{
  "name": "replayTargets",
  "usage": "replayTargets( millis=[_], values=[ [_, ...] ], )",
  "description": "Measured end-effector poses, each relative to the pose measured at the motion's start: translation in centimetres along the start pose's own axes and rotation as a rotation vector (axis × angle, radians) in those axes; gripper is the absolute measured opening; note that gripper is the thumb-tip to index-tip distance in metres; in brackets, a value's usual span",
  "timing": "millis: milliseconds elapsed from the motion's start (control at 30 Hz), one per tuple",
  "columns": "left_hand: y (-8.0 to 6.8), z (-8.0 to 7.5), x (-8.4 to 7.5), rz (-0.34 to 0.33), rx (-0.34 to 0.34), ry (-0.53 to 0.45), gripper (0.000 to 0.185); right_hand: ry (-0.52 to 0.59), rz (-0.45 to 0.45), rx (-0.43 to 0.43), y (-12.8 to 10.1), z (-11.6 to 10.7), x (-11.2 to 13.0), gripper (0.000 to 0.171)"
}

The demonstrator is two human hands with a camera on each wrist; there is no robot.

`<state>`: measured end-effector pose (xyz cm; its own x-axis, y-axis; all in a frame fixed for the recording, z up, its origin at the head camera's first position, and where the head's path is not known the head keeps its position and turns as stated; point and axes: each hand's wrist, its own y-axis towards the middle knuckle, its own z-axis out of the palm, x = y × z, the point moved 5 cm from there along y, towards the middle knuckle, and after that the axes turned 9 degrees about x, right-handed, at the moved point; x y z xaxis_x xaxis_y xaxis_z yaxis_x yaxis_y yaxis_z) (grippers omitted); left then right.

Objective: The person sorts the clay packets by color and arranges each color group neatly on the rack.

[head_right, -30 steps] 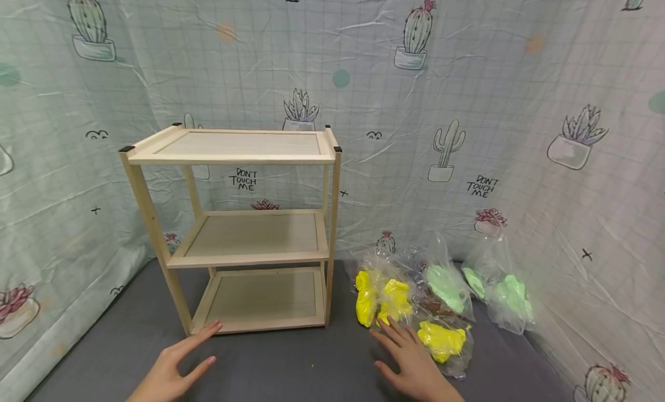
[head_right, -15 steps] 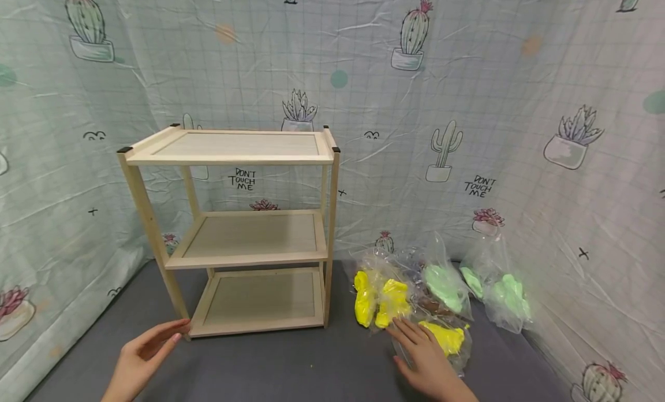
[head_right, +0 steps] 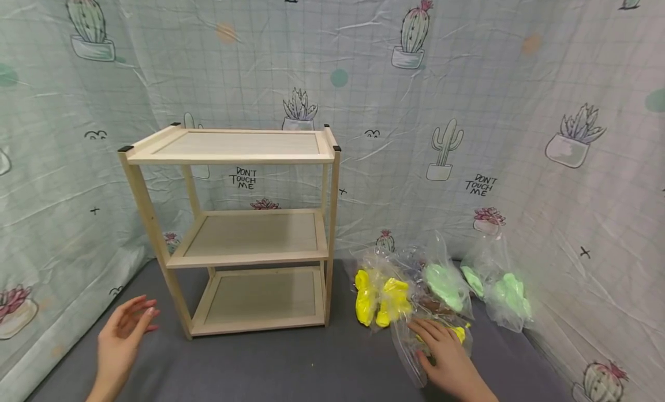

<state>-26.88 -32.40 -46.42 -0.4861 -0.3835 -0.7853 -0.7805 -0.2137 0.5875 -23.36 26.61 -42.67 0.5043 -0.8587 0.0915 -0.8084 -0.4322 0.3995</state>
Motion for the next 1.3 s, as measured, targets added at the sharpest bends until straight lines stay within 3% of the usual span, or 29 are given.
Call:
replayTargets(
  millis=[67,267,333,467,500,533,733,767,1100,1300],
  values=[
    [0.5,0.1,0.0,-0.004,-0.006,-0.043,0.041,-0.021,0.005,-0.007,-0.3,-0.3,-0.4,0.054],
    [1.0,1.5,-5.9,-0.085,-0.008,-0.175,0.036,-0.064,-0.002,-0.015,-0.9,-0.8,-1.6,0.058],
    [1.1,1.7,-6.6,-0.116,-0.022,-0.230,0.035,-0.070,-0.007,-0.019,-1.1,-0.9,-1.9,0.059],
    [1.3,2.0,-6.3,-0.156,0.006,-0.266,0.035,-0.079,-0.013,-0.019,-1.6,-1.0,-2.6,0.059],
    [1.4,2.1,-6.0,-0.149,0.024,-0.282,0.036,-0.079,-0.011,-0.019,-1.7,-1.0,-2.8,0.059],
    [1.6,2.1,-5.2,-0.093,0.059,-0.322,0.037,-0.076,-0.006,-0.019,-1.8,-1.1,-3.0,0.060],
    [1.8,2.8,-4.9,-0.041,0.178,-0.391,0.039,-0.089,0.033,-0.012,-1.9,-1.5,-4.0,0.059],
    [1.7,2.9,-5.6,-0.078,0.175,-0.359,0.038,-0.098,0.038,-0.007,-1.9,-1.5,-4.2,0.059],
    [1.8,3.7,-5.5,0.016,0.240,-0.306,0.035,-0.145,0.089,0.061,-2.3,-0.5,-5.4,0.065],
    [2.1,4.2,-5.3,0.027,0.256,-0.244,0.035,-0.165,0.122,0.129,-2.5,0.4,-6.2,0.072]
  ],
)
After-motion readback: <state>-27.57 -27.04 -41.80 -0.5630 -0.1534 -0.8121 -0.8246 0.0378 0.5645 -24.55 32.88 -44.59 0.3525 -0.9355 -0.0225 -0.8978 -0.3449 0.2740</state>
